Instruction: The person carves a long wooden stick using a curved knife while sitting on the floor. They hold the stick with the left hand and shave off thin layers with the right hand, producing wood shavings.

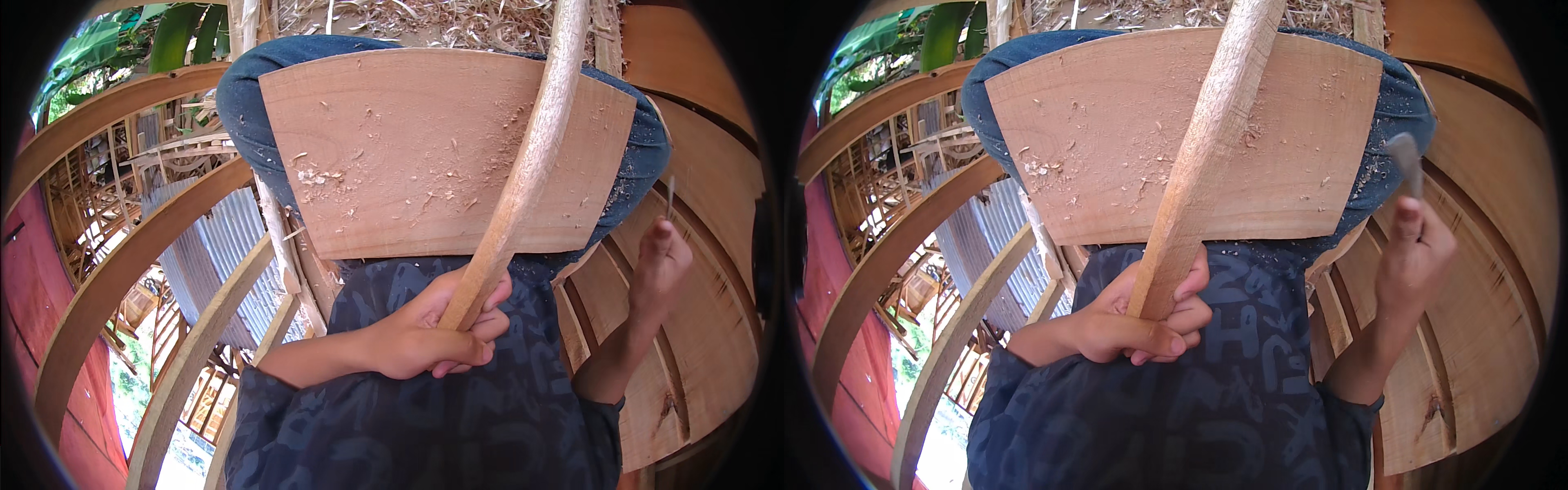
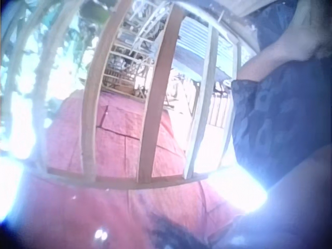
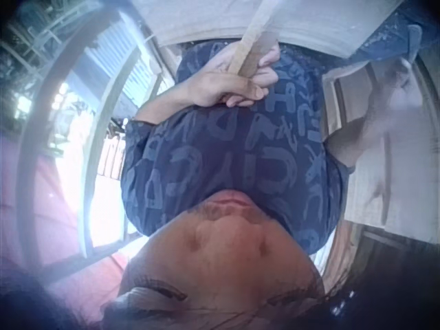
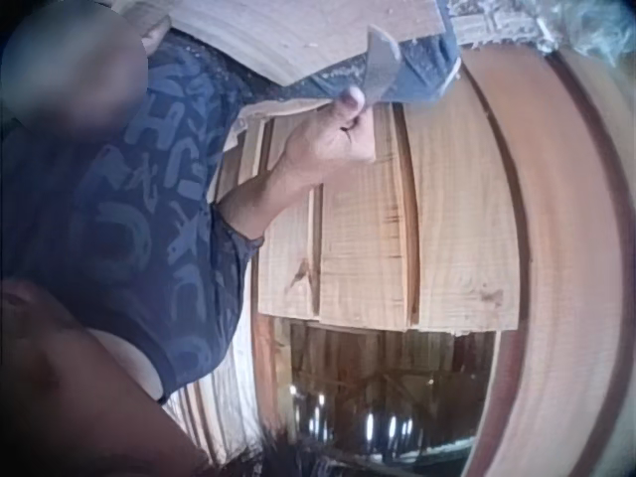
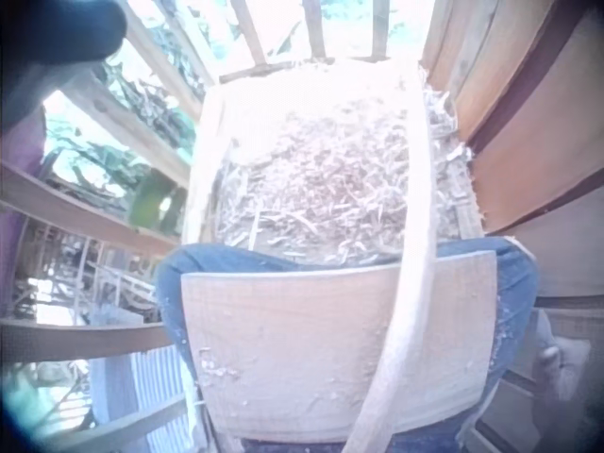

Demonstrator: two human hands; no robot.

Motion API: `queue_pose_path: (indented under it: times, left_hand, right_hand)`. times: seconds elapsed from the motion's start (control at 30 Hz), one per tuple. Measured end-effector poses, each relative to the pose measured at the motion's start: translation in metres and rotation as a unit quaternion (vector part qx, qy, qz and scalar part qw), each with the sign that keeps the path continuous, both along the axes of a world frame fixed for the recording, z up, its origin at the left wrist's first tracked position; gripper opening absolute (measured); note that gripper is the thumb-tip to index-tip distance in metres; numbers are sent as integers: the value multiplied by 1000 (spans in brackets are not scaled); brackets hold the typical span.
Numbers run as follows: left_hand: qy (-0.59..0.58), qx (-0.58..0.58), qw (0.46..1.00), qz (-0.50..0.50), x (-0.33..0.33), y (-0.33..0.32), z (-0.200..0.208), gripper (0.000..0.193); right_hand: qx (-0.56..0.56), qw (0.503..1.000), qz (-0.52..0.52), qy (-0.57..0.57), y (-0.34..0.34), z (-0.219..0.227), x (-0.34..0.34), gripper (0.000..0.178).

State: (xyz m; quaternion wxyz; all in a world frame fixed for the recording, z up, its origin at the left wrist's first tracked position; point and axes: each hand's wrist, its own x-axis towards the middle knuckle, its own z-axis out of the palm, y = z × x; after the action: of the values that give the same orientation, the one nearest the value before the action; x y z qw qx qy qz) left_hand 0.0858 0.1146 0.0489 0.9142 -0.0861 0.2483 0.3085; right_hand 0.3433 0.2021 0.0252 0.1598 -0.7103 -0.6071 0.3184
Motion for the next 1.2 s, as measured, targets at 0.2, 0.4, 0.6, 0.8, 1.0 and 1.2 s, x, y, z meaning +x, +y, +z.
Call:
queue_pose_path:
  times: [0.2,0.4,0.6,0.8,1.0,1.2]
  left_hand:
    - [57,5,998,-17,6,-3,-3,46]
    - [113,27,993,2,13,6,3,57]
    - [79,49,996,-4,4,-5,4,39]
    - [130,33,991,-20,4,7,2,36]
    - [163,33,984,-61,6,-1,1,60]
    - [131,26,991,-28,1,0,15,65]
  right_hand:
    - [22,964,257,59,-38,-4,-71,63]
    - [110,965,234,-33,-18,-22,-57,68]
    - [11,998,-21,-54,8,-37,-9,66]
    - [-19,986,97,136,-19,0,-48,63]
    - [60,961,264,55,-26,-14,-75,61]
    - [2,999,-6,-47,18,-44,-24,64]
